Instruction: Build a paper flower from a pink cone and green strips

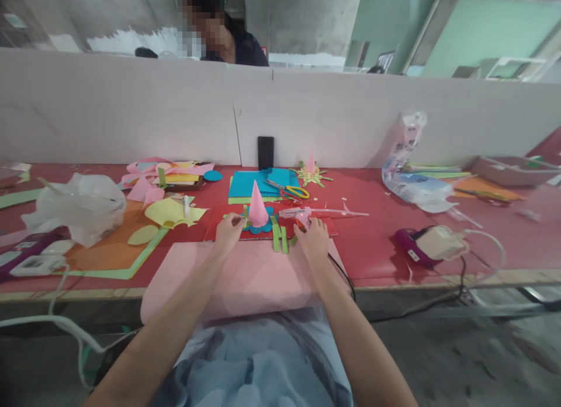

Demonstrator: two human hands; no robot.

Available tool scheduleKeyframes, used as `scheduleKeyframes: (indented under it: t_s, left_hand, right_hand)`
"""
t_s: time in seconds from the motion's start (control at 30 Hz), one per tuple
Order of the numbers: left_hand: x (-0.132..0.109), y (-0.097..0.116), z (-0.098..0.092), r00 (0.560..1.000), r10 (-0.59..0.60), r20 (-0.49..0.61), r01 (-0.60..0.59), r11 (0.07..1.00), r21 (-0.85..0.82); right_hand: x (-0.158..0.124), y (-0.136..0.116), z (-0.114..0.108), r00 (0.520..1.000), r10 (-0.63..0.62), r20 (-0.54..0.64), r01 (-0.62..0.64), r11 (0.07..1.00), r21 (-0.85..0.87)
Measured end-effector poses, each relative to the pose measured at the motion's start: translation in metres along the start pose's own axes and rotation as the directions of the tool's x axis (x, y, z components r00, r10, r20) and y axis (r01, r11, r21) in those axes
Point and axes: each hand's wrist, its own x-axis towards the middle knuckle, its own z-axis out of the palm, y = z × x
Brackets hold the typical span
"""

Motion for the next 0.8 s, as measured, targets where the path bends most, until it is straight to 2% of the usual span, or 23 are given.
scheduleKeyframes:
  t_s: [0.1,0.2,0.3,0.4,0.47,0.63,0.7,0.8]
  left_hand:
    - [0.0,0.002,0.0,0.999,0.022,-0.038,-0.023,0.999,-0.029]
    - [0.0,0.004,0.0,0.994,0.082,-0.07,-0.088,0.992,-0.087]
    - [-0.001,0.008,-0.001,0.988,0.144,-0.064,-0.152,0.977,-0.148]
    - [-0.006,0.01,-0.004,0.986,0.163,-0.016,-0.164,0.97,-0.179]
    - [-0.012,0.011,-0.006,0.987,0.157,0.036,-0.148,0.972,-0.184]
    - [-0.032,0.014,-0.012,0.987,0.127,0.1,-0.114,0.985,-0.129]
    - [-0.037,0.013,-0.011,0.988,0.114,0.102,-0.105,0.99,-0.092]
    - [-0.037,0.009,-0.007,0.989,0.103,0.108,-0.097,0.994,-0.053]
  right_hand:
    - [-0.001,0.001,-0.002,0.999,-0.015,-0.042,0.012,0.998,-0.065]
    - [-0.002,-0.002,-0.005,0.989,-0.027,-0.146,0.014,0.996,-0.089]
    - [-0.001,-0.006,-0.005,0.975,-0.107,-0.195,0.1,0.994,-0.045]
    - [0.0,-0.008,-0.005,0.966,-0.192,-0.174,0.201,0.979,0.033]
    - [-0.001,-0.012,-0.006,0.963,-0.214,-0.163,0.225,0.973,0.051]
    - [-0.01,-0.029,-0.01,0.947,-0.276,-0.162,0.276,0.961,-0.024]
    - [-0.014,-0.036,-0.008,0.921,-0.366,-0.129,0.367,0.93,-0.022]
    - [-0.018,-0.044,0.001,0.856,-0.517,-0.031,0.516,0.856,-0.027]
